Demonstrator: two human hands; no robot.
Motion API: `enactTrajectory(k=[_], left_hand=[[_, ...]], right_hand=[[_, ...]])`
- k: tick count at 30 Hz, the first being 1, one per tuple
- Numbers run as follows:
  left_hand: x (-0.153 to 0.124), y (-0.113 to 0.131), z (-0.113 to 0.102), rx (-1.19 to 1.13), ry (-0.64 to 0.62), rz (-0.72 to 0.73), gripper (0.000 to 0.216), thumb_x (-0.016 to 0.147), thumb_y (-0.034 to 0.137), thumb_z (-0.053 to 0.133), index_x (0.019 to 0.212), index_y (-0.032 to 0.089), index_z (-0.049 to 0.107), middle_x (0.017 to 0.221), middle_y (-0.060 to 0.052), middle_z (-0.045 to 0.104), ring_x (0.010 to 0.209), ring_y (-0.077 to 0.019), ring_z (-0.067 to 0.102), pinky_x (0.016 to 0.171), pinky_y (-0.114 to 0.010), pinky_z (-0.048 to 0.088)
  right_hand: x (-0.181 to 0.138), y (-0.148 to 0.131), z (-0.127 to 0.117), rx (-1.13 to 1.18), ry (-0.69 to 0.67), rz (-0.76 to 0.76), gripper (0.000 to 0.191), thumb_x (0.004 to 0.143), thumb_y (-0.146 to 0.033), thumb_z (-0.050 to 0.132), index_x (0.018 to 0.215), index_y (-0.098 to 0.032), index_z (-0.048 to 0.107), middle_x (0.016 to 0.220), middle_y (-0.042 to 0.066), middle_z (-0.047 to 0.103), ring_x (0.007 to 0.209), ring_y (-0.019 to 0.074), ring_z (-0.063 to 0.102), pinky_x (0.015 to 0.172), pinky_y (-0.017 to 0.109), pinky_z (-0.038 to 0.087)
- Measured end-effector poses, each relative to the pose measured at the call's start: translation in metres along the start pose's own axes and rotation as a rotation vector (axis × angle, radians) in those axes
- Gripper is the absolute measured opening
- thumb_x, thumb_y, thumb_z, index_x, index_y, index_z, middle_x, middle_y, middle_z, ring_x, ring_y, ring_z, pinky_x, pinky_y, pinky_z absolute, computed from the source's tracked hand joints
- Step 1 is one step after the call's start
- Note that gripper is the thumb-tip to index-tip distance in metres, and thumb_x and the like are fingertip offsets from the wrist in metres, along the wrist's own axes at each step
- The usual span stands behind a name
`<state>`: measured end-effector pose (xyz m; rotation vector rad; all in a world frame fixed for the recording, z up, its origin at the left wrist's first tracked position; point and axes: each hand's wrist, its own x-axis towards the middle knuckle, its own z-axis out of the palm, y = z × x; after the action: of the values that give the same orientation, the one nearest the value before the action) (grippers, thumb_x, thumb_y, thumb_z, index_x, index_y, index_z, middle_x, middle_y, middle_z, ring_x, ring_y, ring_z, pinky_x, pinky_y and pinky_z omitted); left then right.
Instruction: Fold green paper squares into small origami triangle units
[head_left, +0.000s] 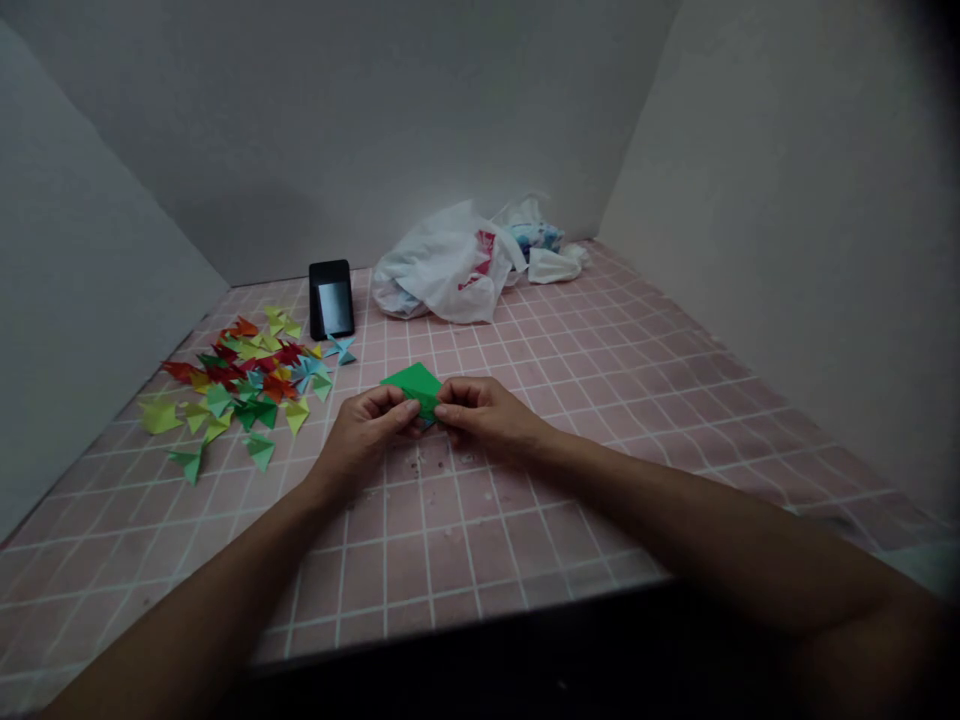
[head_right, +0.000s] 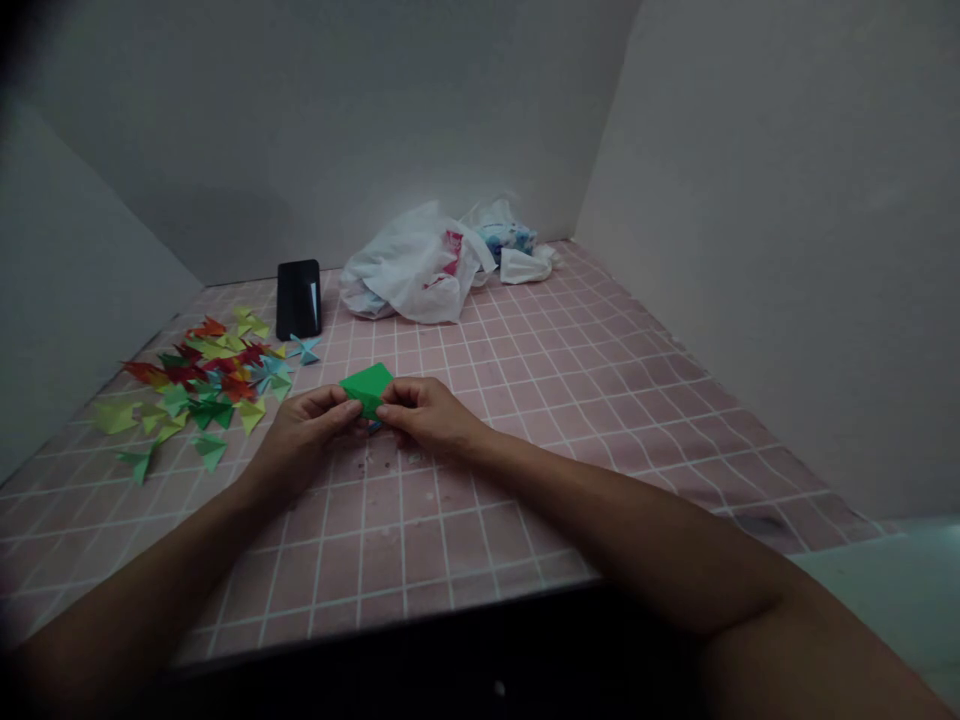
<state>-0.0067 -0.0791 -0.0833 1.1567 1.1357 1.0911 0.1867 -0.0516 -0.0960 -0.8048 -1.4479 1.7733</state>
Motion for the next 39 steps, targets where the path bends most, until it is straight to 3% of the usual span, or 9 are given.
enactTrajectory(k=[6, 12, 23, 30, 39], left_hand=[[-0.002, 0.003, 0.002, 0.010, 0.003, -0.021, 0.026, 0.073, 0.033, 0.083, 0.068, 0.017, 0.063, 0.062, 0.003, 0.064, 0.052, -0.0084, 0.054, 0.051, -0.020, 0.043], [-0.001, -0.002, 0.001, -0.024, -0.034, -0.050, 0.023, 0.075, 0.034, 0.084, 0.078, 0.017, 0.070, 0.076, -0.002, 0.074, 0.066, -0.0138, 0.068, 0.066, -0.026, 0.055], [-0.002, -0.007, 0.003, -0.087, -0.009, -0.044, 0.020, 0.073, 0.028, 0.084, 0.081, 0.016, 0.070, 0.078, -0.001, 0.075, 0.068, -0.0130, 0.070, 0.074, -0.027, 0.059], [-0.003, -0.006, 0.005, -0.148, -0.047, -0.052, 0.021, 0.072, 0.025, 0.086, 0.085, 0.017, 0.072, 0.084, -0.001, 0.076, 0.072, -0.0132, 0.073, 0.076, -0.027, 0.061], [-0.004, -0.004, 0.006, -0.084, -0.048, 0.096, 0.025, 0.073, 0.027, 0.088, 0.087, 0.019, 0.068, 0.082, 0.001, 0.073, 0.073, -0.0138, 0.072, 0.076, -0.028, 0.062]], right_hand=[[0.001, 0.002, -0.002, -0.023, 0.016, -0.018, 0.024, 0.087, -0.039, 0.069, 0.078, -0.019, 0.060, 0.059, -0.003, 0.057, 0.052, 0.0102, 0.049, 0.052, 0.024, 0.036], [0.001, 0.003, -0.002, -0.023, 0.027, -0.036, 0.024, 0.087, -0.037, 0.069, 0.076, -0.019, 0.060, 0.059, -0.002, 0.058, 0.052, 0.0096, 0.049, 0.052, 0.024, 0.036], [-0.001, 0.004, 0.001, 0.011, 0.021, -0.005, 0.023, 0.085, -0.038, 0.071, 0.080, -0.019, 0.059, 0.066, -0.002, 0.060, 0.054, 0.0095, 0.050, 0.052, 0.023, 0.039], [-0.004, -0.002, 0.003, -0.182, 0.036, -0.106, 0.022, 0.092, -0.033, 0.061, 0.074, -0.019, 0.058, 0.063, -0.003, 0.055, 0.055, 0.0104, 0.047, 0.052, 0.024, 0.035], [-0.007, -0.006, 0.003, -0.111, 0.018, -0.108, 0.026, 0.091, -0.040, 0.062, 0.075, -0.020, 0.058, 0.065, -0.003, 0.056, 0.055, 0.0101, 0.048, 0.052, 0.024, 0.036]])
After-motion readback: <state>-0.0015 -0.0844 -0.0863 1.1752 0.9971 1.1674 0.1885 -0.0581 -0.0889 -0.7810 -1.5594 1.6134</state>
